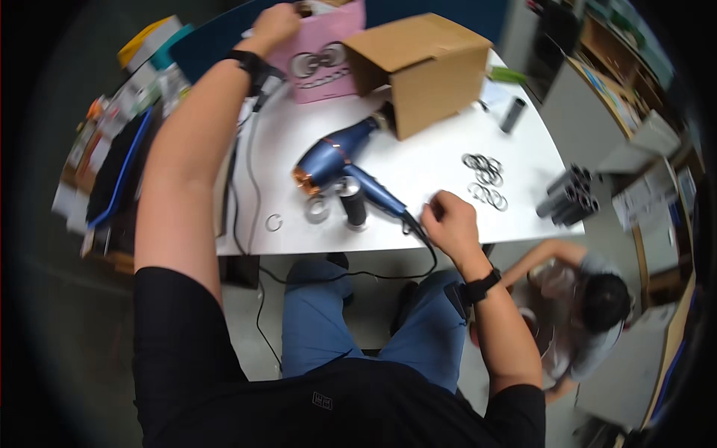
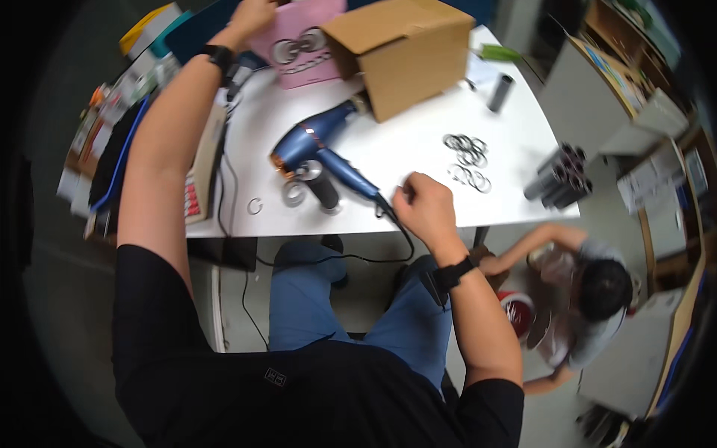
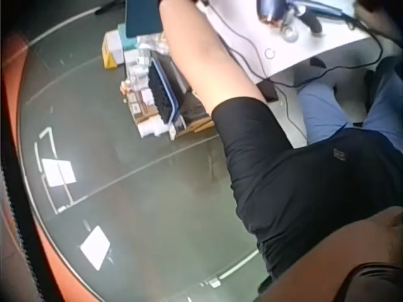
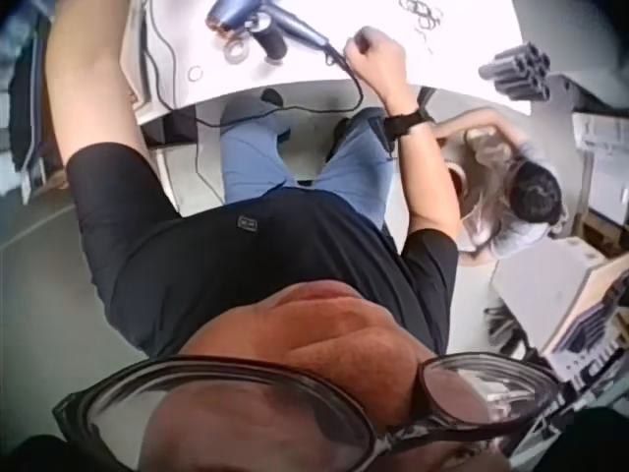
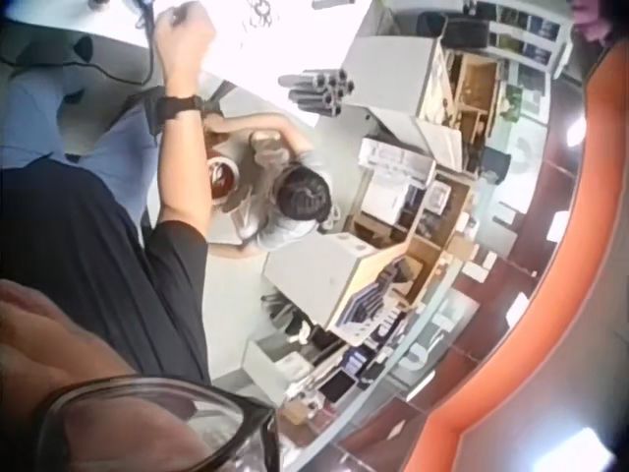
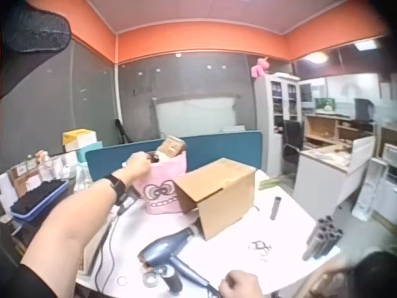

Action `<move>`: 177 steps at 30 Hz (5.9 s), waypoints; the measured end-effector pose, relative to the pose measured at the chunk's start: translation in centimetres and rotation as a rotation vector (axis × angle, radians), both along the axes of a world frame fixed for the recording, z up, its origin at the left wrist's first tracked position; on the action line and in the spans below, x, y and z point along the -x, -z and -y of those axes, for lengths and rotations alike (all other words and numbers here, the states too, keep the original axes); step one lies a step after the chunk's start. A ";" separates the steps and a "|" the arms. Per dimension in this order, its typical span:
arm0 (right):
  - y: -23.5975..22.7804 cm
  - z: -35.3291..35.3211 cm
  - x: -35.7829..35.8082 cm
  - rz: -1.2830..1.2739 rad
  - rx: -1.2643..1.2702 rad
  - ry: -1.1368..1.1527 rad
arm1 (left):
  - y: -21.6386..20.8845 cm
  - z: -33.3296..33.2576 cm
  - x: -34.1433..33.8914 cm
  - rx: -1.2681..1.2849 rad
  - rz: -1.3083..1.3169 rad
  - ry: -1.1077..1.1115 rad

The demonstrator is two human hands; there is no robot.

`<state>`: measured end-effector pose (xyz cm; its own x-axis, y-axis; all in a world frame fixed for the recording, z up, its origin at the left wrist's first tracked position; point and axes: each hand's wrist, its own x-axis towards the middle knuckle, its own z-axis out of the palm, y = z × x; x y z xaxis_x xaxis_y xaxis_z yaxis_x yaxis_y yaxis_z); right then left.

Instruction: The worker is assembling components of a hairdryer, specifically attaching black rings to a cylindrical metal part at a manual workstation.

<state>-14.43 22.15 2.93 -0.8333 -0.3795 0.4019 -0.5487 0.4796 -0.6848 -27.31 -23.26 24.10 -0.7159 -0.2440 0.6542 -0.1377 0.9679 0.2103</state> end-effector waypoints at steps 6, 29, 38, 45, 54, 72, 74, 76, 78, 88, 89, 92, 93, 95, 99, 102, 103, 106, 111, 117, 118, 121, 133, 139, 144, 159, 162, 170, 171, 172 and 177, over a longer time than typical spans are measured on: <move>-0.4 -0.8 -0.1 -0.015 0.035 -0.085 | -1.0 -1.0 2.8 -0.427 0.374 0.017; -1.4 0.7 -0.9 -0.006 0.090 -0.133 | -9.1 5.4 -1.8 0.236 0.050 -0.172; 0.7 0.1 -0.6 0.029 0.077 -0.136 | -6.2 -7.0 -18.4 -0.584 -0.255 0.582; 0.2 -1.2 -1.1 -0.122 0.275 -0.135 | 0.9 -17.1 -34.8 -0.849 0.032 0.702; -8.9 1.5 -14.5 -0.268 0.280 -0.424 | 11.2 -21.8 -40.6 -1.226 0.086 0.574; -6.0 1.9 -17.9 -0.255 0.029 -0.441 | 15.5 -25.2 -41.1 -0.803 0.097 0.401; -5.5 2.0 -17.9 -0.214 0.102 -0.546 | 16.5 -25.2 -41.2 -0.840 0.118 0.463; -5.6 1.2 -18.1 -0.083 -0.002 -0.553 | 17.2 -25.3 -41.1 -0.871 0.137 0.513; -5.4 0.6 -18.1 0.180 -0.171 -0.672 | 18.1 -25.3 -40.9 -0.836 0.219 0.555; -2.5 0.4 -18.0 -0.176 -0.242 -0.497 | 16.9 -28.4 -39.8 -0.164 0.236 0.562; -2.3 0.5 -17.9 -0.216 -0.270 -0.503 | 17.0 -28.3 -39.7 -0.149 0.268 0.553; -2.9 0.6 -18.0 -0.251 -0.310 -0.524 | 16.9 -27.4 -39.3 -0.116 0.332 0.494; -3.6 0.4 -18.0 -0.243 -0.332 -0.516 | 16.6 -27.3 -38.9 -0.117 0.326 0.545; -5.3 0.2 -17.2 -0.248 -0.341 -0.545 | 16.1 -26.6 -38.1 -0.118 0.312 0.636; -8.6 0.2 -14.8 -0.219 -0.535 -0.737 | 14.0 -25.3 -37.3 -0.194 0.393 0.788; -10.3 1.1 -12.9 -0.249 -0.510 -0.812 | 12.2 -23.8 -36.7 -0.210 0.422 0.753; -11.3 1.3 -12.2 -0.281 -0.516 -0.796 | 11.5 -23.2 -36.5 -0.217 0.440 0.746; -14.8 2.2 -10.7 -0.350 -0.524 -0.766 | 8.0 -21.9 -35.8 -0.168 0.414 0.736; -21.0 4.4 -8.2 -0.357 -0.474 -0.633 | 1.5 -20.0 -33.2 0.076 0.151 0.716; -23.7 5.9 -5.5 -0.419 -0.478 -0.576 | -1.6 -19.2 -31.5 -0.016 0.130 0.725; -23.4 6.0 -5.2 -0.441 -0.490 -0.550 | -1.6 -19.1 -31.4 -0.020 0.169 0.710; -22.6 6.3 -5.3 -0.466 -0.479 -0.539 | -1.7 -19.2 -31.5 -0.032 0.247 0.679; -22.0 6.7 -6.0 -0.539 -0.523 -0.530 | -1.4 -20.0 -32.6 0.084 0.252 0.630; -20.4 6.6 -5.0 -0.543 -0.230 -0.727 | -0.6 -19.5 -31.8 0.005 0.201 0.673; -19.8 6.8 -5.2 -0.571 -0.076 -0.756 | -0.3 -19.6 -31.3 -0.009 0.189 0.713; -12.2 5.8 -8.6 -0.562 -0.095 -0.340 | 1.4 -19.5 -31.0 0.038 0.071 0.668; -10.2 6.1 -8.1 -0.484 -0.034 -0.232 | 1.0 -20.7 -30.8 -0.057 0.014 0.678; -10.3 6.0 -6.8 -0.125 -0.082 -0.278 | 7.9 -17.4 -25.9 -0.407 -0.118 0.568; -10.5 6.1 -6.6 -0.127 -0.084 -0.283 | 9.2 -17.2 -25.5 -0.419 -0.039 0.577; -10.9 6.2 -6.5 -0.111 -0.162 -0.297 | 10.8 -17.0 -25.3 -0.420 -0.043 0.571; -10.6 6.5 -6.5 -0.013 -0.357 -0.309 | 14.7 -17.5 -26.3 -0.472 0.164 0.580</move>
<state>-7.98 15.65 13.57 -0.6550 -0.7255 0.2113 -0.7105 0.4962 -0.4990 -1.04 -5.79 9.36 -0.8937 -0.0271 0.4479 0.2995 0.7073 0.6404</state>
